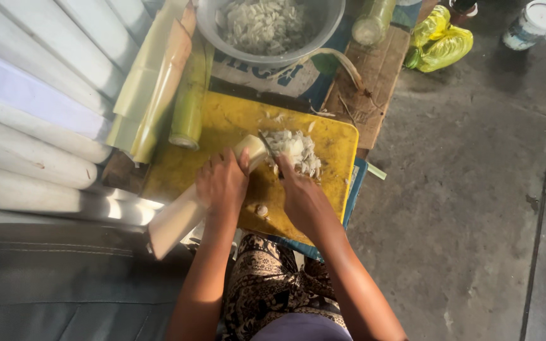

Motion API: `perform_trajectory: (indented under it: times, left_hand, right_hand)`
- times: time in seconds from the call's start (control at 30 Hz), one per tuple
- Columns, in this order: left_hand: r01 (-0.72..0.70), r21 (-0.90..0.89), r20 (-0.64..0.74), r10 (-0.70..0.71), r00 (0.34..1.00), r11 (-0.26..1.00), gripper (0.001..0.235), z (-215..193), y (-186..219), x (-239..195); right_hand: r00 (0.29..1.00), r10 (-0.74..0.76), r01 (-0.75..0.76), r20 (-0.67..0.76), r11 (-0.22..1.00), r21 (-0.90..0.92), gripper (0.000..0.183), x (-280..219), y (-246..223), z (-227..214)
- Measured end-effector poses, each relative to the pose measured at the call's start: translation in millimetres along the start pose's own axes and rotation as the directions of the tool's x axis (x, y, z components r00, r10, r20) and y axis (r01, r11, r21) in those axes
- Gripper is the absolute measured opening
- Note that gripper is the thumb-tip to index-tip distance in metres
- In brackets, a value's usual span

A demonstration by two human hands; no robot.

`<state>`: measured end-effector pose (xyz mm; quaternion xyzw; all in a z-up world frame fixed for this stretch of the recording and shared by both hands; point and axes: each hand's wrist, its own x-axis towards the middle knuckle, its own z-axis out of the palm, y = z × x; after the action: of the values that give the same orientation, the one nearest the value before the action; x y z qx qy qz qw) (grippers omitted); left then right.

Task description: The person chops a vegetable stalk on a board using a knife and then turns food in a frying pan on a stove with a spatula.

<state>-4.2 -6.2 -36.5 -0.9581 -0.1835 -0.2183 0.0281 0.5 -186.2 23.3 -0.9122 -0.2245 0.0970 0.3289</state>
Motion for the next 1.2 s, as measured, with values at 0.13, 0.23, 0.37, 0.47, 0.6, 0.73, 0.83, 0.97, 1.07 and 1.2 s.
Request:
perform_trajectory:
  times: [0.13,0.23,0.37,0.47,0.6,0.73,0.83,0.97,1.07,1.2]
  left_hand:
    - [-0.021,-0.048,-0.013,0.02,1.0,0.999,0.044,1.1,0.5,-7.2]
    - [-0.029,-0.018,0.036,0.03,0.999,0.999,0.043,-0.9,0.9,-4.7]
    - [-0.036,-0.005,0.019,0.036,0.999,0.999,0.045,-9.0,2.0,-5.5]
    - [-0.053,0.03,0.026,0.052,0.998,0.998,0.049,-11.1,1.3,-3.2]
    - [0.001,0.04,0.151,-0.007,0.988,0.999,0.048,-5.7,-1.0,9.3]
    - [0.036,-0.014,0.181,-0.033,0.983,0.999,0.047,-3.6,-1.9,4.8]
    - [0.005,-0.009,0.077,-0.004,0.997,1.0,0.044,-1.4,0.9,5.7]
    - [-0.023,0.038,-0.009,0.024,1.0,0.999,0.043,3.7,0.6,5.2]
    - [-0.048,0.04,0.013,0.048,0.999,0.998,0.044,6.6,-2.0,1.1]
    - [-0.01,0.026,-0.006,0.01,1.0,1.0,0.043,13.2,-3.0,2.4]
  right_hand:
    - [0.997,-0.033,0.026,-0.071,0.995,-0.092,0.068,-36.7,-7.9,-4.0]
    - [0.995,-0.054,0.046,-0.087,0.994,-0.096,0.066,-36.1,-4.7,3.2]
    - [0.998,-0.034,0.032,-0.046,0.998,-0.06,0.059,-6.8,-1.4,12.6]
    - [0.999,0.04,-0.04,-0.001,0.984,-0.172,0.067,18.0,-6.2,22.5]
    - [0.997,-0.042,0.039,-0.065,0.998,-0.044,0.064,15.9,8.5,22.7]
    - [0.994,-0.084,0.086,-0.068,0.996,0.027,0.061,-14.3,19.4,9.8]
    - [0.999,0.051,-0.051,-0.004,0.999,0.018,0.057,-29.7,13.3,-3.6]
    - [0.998,0.007,-0.008,-0.056,1.0,-0.027,0.068,-37.3,-0.4,12.0]
    - [0.996,-0.001,-0.004,-0.084,0.998,-0.067,0.066,-22.2,-3.1,25.1]
    - [0.998,0.059,-0.055,0.031,0.991,-0.121,0.064,4.9,-4.6,32.2]
